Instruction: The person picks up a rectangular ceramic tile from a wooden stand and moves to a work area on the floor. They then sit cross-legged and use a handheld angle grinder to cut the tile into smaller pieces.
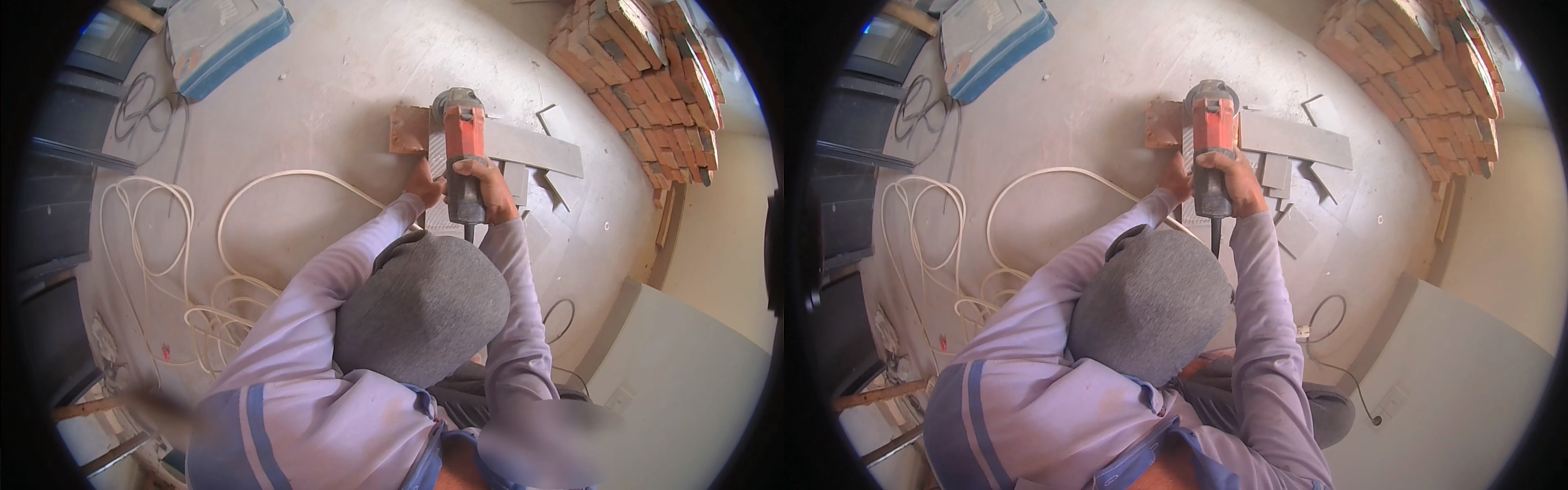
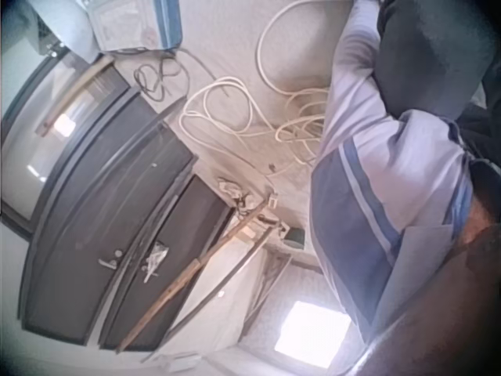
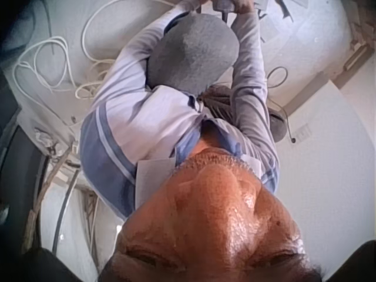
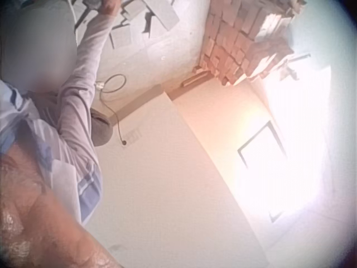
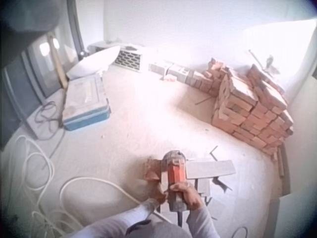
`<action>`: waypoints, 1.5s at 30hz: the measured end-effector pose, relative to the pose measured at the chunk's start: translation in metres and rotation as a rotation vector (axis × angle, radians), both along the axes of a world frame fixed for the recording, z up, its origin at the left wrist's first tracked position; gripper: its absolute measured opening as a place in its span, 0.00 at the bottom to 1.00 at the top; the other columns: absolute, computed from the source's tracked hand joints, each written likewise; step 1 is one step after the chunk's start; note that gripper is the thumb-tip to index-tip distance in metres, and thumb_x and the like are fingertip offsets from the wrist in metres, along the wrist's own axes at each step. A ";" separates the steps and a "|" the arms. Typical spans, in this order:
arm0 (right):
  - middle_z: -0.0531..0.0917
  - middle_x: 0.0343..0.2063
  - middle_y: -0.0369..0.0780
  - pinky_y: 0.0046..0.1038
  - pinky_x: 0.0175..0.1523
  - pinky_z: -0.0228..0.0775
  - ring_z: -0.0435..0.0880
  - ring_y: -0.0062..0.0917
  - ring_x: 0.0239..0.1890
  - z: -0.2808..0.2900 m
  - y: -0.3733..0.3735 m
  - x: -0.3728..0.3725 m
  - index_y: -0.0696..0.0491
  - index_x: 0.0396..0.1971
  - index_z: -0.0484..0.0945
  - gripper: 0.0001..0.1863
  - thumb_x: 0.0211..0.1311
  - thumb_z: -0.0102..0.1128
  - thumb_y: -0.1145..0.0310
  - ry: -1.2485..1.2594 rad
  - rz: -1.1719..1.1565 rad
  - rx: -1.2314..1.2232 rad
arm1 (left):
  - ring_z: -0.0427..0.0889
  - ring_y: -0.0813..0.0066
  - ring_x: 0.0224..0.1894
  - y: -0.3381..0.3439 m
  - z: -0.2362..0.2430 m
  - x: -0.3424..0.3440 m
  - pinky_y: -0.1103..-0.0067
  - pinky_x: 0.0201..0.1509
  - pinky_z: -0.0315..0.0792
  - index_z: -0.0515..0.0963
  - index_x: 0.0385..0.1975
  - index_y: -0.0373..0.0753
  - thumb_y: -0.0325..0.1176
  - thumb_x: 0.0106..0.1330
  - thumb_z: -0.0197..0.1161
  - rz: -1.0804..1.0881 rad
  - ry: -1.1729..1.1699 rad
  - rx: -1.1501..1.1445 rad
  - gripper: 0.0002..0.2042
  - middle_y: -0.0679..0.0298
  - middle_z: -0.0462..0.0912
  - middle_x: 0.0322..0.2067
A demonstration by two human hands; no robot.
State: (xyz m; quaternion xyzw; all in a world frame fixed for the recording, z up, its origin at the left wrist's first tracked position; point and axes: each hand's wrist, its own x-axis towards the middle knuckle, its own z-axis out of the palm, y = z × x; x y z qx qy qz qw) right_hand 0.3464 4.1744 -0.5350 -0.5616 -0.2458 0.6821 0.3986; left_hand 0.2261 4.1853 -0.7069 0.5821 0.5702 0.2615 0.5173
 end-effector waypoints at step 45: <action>0.84 0.25 0.50 0.30 0.29 0.80 0.85 0.32 0.23 -0.010 0.001 0.004 0.65 0.40 0.74 0.22 0.53 0.62 0.61 0.015 0.039 -0.004 | 0.63 0.49 0.69 0.003 0.002 0.000 0.66 0.72 0.56 0.56 0.66 0.27 0.46 0.59 0.70 -0.018 -0.071 -0.076 0.42 0.37 0.65 0.63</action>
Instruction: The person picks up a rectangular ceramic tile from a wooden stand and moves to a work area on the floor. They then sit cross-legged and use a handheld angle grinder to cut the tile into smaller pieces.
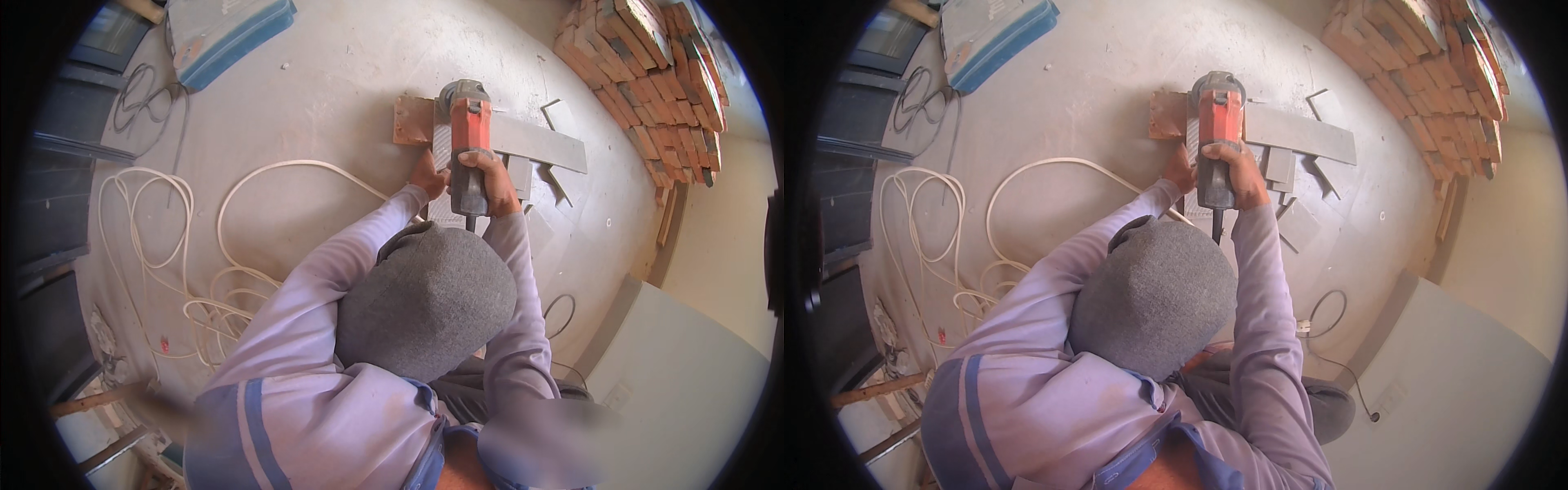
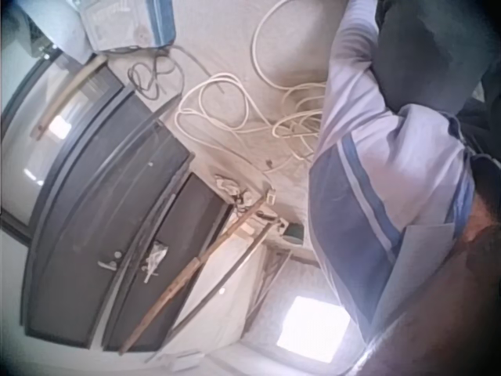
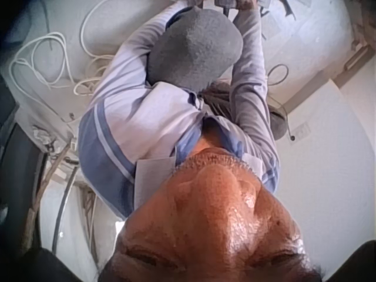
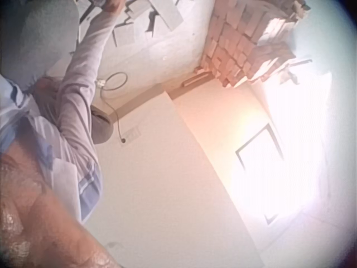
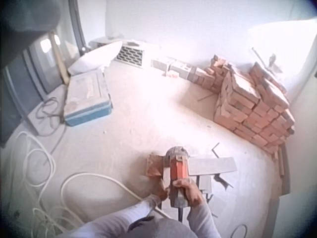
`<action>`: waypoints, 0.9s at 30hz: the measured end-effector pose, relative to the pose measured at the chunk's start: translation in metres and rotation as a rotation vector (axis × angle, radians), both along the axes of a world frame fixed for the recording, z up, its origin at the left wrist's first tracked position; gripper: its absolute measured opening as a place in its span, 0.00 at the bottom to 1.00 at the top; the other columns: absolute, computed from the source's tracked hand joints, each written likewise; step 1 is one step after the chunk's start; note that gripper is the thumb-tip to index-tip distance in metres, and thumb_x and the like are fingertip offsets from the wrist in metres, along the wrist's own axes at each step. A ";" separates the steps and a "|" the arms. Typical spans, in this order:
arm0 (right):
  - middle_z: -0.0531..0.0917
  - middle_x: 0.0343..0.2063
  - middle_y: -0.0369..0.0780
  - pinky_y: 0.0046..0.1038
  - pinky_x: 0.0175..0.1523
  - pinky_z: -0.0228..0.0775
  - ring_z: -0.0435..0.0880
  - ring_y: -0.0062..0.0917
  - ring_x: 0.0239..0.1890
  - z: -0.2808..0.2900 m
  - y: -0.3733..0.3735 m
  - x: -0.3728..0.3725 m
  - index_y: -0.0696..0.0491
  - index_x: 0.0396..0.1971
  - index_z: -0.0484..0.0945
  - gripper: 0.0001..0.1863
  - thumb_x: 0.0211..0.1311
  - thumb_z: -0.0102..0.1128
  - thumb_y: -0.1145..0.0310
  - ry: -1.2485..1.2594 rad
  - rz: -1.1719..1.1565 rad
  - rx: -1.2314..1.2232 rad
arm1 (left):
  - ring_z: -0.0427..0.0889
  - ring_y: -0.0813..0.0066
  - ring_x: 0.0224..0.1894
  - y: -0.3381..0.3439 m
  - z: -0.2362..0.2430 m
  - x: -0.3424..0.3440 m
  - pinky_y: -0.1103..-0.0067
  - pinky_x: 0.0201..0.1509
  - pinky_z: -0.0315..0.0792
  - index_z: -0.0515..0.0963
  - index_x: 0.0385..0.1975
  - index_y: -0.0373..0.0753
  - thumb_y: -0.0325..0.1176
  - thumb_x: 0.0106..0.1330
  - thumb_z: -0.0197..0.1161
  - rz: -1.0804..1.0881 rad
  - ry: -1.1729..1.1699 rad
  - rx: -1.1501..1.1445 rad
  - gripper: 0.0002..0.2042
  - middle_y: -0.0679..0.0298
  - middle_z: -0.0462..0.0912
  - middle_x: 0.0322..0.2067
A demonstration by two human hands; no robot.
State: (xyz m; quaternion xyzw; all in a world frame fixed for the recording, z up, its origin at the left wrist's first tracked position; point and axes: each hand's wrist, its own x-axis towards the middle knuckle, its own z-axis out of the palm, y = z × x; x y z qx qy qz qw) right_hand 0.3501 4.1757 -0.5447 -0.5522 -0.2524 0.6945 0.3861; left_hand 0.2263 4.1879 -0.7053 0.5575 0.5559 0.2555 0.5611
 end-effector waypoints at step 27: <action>0.84 0.25 0.49 0.29 0.27 0.79 0.84 0.31 0.22 0.005 -0.004 0.001 0.64 0.40 0.74 0.20 0.57 0.60 0.61 -0.045 -0.024 -0.005 | 0.63 0.47 0.69 -0.002 0.004 0.000 0.65 0.72 0.57 0.57 0.66 0.26 0.47 0.59 0.70 0.040 -0.014 0.031 0.42 0.36 0.65 0.64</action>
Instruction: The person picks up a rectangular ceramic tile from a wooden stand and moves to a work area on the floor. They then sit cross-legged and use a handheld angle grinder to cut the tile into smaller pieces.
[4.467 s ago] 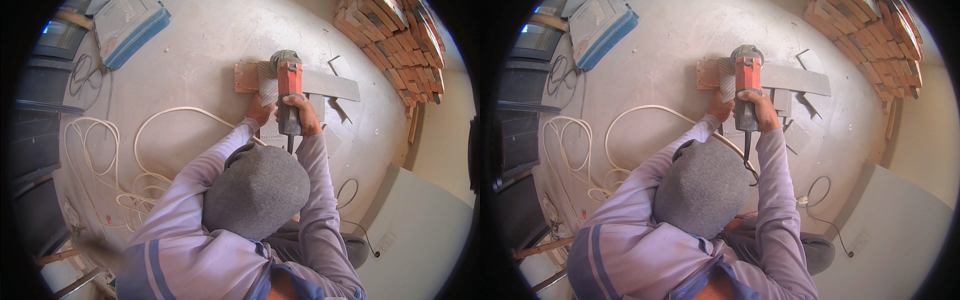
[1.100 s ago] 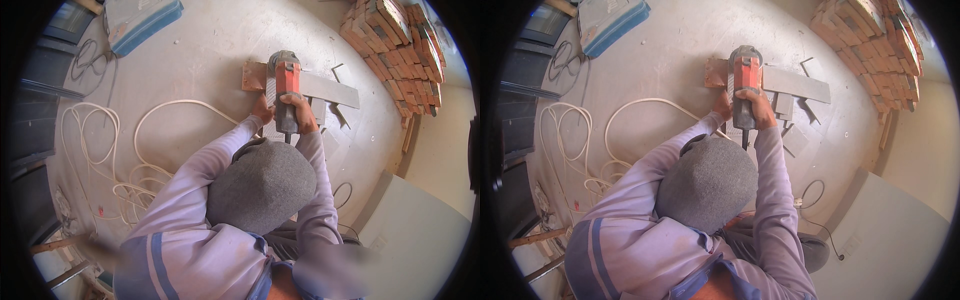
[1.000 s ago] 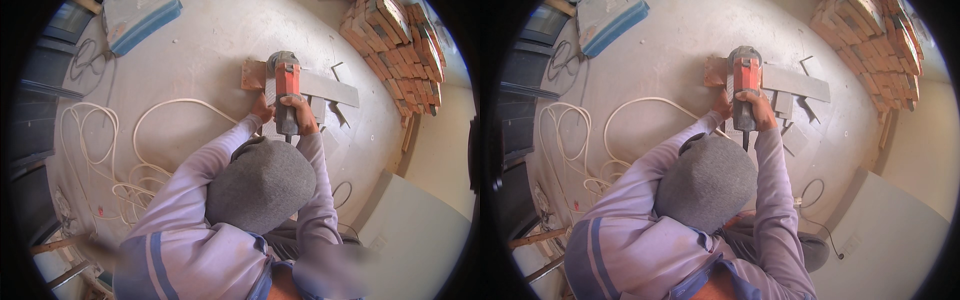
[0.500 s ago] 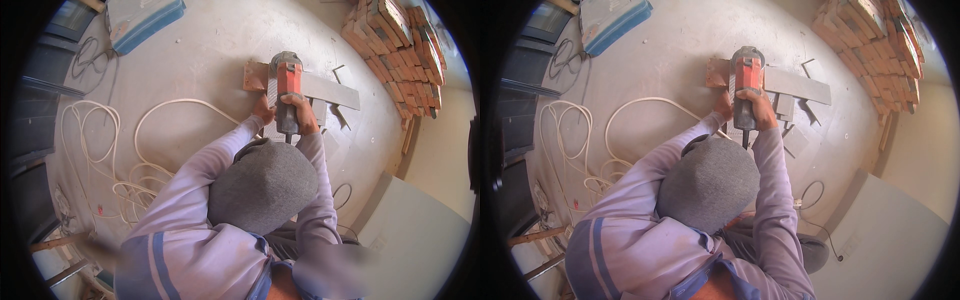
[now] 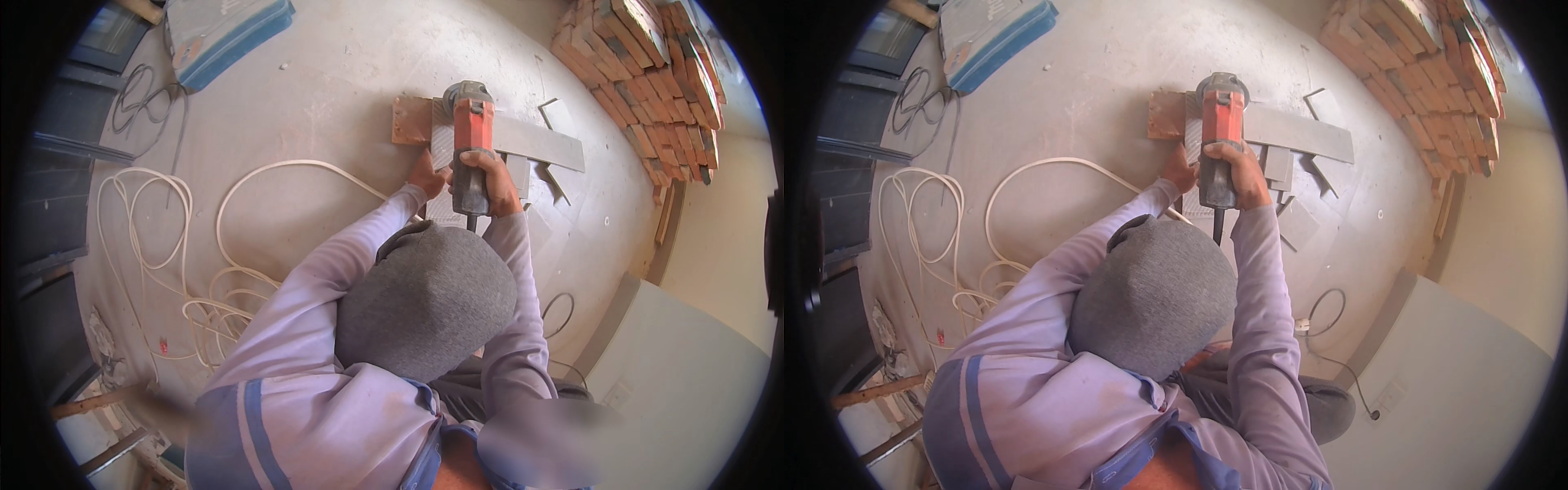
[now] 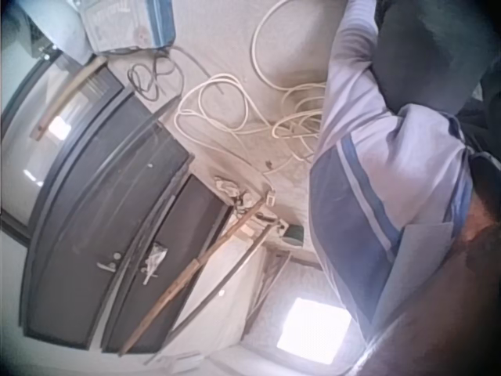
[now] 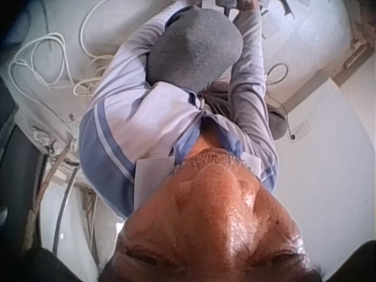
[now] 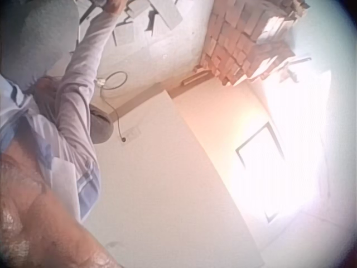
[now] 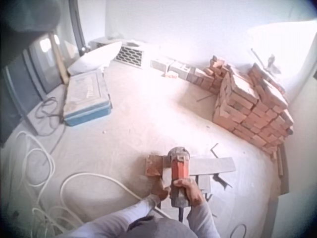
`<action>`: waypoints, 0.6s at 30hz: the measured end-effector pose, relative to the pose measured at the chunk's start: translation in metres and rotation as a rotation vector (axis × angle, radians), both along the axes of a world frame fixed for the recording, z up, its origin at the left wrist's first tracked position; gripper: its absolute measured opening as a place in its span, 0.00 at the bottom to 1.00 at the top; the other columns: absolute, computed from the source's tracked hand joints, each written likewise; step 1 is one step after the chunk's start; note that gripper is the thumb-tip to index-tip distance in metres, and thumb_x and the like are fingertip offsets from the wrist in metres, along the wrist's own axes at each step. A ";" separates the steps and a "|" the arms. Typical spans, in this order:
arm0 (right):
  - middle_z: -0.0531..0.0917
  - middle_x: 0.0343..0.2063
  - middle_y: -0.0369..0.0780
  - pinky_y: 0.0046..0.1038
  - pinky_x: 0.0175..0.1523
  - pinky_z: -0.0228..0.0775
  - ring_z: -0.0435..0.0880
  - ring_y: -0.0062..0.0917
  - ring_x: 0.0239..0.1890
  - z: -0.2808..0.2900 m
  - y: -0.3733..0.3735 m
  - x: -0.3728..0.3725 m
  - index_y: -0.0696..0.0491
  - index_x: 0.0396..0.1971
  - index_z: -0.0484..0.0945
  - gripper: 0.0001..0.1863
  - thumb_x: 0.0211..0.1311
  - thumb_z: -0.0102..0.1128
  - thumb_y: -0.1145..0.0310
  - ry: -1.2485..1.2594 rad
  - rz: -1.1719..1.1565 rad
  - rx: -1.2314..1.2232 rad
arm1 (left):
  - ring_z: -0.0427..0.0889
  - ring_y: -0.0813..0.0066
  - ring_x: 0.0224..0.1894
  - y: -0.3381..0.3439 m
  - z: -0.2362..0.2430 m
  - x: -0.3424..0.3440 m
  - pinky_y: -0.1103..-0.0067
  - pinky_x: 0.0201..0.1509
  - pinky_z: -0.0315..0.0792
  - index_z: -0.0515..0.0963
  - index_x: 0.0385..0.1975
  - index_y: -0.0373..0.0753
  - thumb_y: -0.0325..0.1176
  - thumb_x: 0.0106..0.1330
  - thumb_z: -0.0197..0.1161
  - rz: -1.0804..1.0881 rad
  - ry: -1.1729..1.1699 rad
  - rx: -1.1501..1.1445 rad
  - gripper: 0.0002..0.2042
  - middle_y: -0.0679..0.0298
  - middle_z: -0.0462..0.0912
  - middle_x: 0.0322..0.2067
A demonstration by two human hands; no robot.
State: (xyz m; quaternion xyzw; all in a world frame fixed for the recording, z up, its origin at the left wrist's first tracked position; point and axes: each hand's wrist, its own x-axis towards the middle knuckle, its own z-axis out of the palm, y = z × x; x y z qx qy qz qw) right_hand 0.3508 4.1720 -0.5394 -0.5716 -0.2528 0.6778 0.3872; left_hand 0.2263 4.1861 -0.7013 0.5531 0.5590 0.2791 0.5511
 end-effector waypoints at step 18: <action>0.83 0.28 0.49 0.32 0.30 0.82 0.85 0.33 0.24 0.002 -0.004 0.019 0.63 0.44 0.72 0.24 0.55 0.63 0.59 -0.012 -0.003 -0.047 | 0.71 0.51 0.64 -0.001 0.015 -0.005 0.64 0.68 0.63 0.63 0.64 0.29 0.41 0.58 0.69 -0.017 -0.159 0.013 0.37 0.43 0.73 0.59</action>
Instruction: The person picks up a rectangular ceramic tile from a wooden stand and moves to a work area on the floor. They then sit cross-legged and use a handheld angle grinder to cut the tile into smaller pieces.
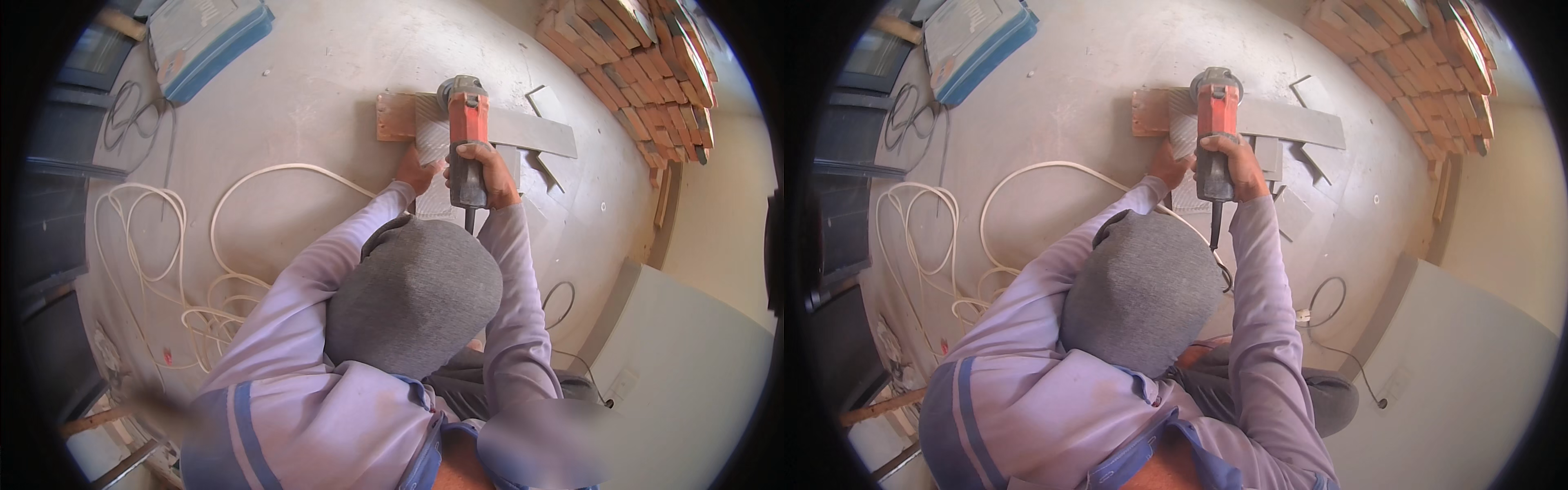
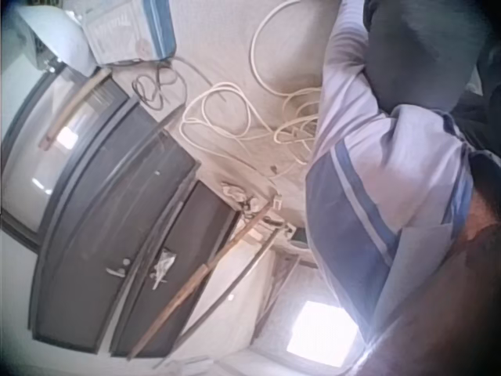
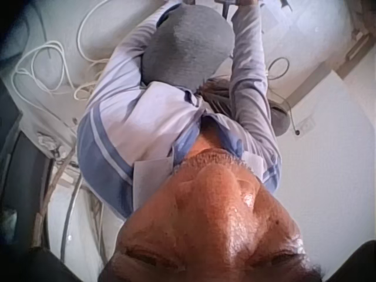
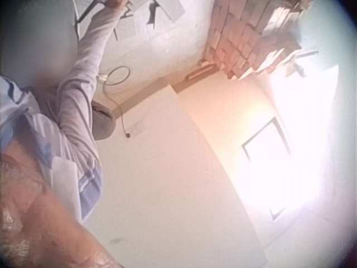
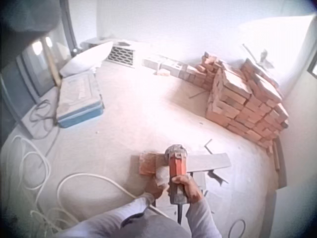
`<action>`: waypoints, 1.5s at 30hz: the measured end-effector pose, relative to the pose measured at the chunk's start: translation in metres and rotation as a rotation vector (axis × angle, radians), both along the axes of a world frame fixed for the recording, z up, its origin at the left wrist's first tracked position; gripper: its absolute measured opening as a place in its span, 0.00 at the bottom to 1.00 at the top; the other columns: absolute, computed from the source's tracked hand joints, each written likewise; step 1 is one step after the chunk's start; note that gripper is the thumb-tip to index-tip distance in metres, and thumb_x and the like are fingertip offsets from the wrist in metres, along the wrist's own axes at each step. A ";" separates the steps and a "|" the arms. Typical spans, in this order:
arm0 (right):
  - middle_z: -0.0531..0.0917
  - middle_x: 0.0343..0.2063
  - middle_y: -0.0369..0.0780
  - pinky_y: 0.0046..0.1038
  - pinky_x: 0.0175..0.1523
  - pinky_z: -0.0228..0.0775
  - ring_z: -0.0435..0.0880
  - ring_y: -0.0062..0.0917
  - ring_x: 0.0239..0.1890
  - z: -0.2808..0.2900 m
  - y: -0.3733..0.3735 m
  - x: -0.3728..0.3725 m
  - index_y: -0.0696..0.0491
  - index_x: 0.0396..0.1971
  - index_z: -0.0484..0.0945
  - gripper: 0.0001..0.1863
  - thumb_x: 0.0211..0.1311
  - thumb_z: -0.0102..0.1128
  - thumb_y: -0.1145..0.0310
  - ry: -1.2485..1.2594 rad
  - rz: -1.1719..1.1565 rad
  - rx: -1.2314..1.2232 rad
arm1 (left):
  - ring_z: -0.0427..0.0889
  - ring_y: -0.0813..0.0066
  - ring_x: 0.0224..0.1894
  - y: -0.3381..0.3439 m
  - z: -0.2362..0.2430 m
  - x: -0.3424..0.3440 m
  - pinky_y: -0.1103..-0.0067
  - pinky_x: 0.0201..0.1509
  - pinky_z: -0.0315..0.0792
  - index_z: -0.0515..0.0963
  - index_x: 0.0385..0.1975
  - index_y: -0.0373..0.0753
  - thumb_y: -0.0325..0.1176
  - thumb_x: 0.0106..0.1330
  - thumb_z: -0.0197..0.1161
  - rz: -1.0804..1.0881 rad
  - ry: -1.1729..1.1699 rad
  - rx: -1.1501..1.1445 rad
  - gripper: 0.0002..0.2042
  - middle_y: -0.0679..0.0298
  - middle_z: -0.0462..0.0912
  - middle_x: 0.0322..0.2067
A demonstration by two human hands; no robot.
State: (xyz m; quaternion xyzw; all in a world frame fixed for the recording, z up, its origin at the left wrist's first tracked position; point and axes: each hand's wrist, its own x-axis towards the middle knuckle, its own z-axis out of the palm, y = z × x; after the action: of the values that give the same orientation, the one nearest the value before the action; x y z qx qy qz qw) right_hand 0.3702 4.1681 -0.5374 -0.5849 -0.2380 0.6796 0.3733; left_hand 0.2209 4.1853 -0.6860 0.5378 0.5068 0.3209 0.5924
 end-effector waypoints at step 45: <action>0.83 0.28 0.48 0.33 0.33 0.83 0.85 0.33 0.25 -0.014 -0.014 0.036 0.63 0.42 0.75 0.24 0.54 0.63 0.58 0.133 -0.174 0.018 | 0.80 0.55 0.55 0.002 -0.030 0.001 0.67 0.62 0.71 0.70 0.58 0.32 0.42 0.56 0.74 0.015 0.085 0.036 0.32 0.48 0.80 0.52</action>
State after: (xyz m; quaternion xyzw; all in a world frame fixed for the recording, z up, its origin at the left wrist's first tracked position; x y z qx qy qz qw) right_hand 0.4060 4.1539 -0.5517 -0.5536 -0.1672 0.6797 0.4511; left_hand 0.2222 4.1869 -0.7158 0.5578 0.5298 0.3113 0.5579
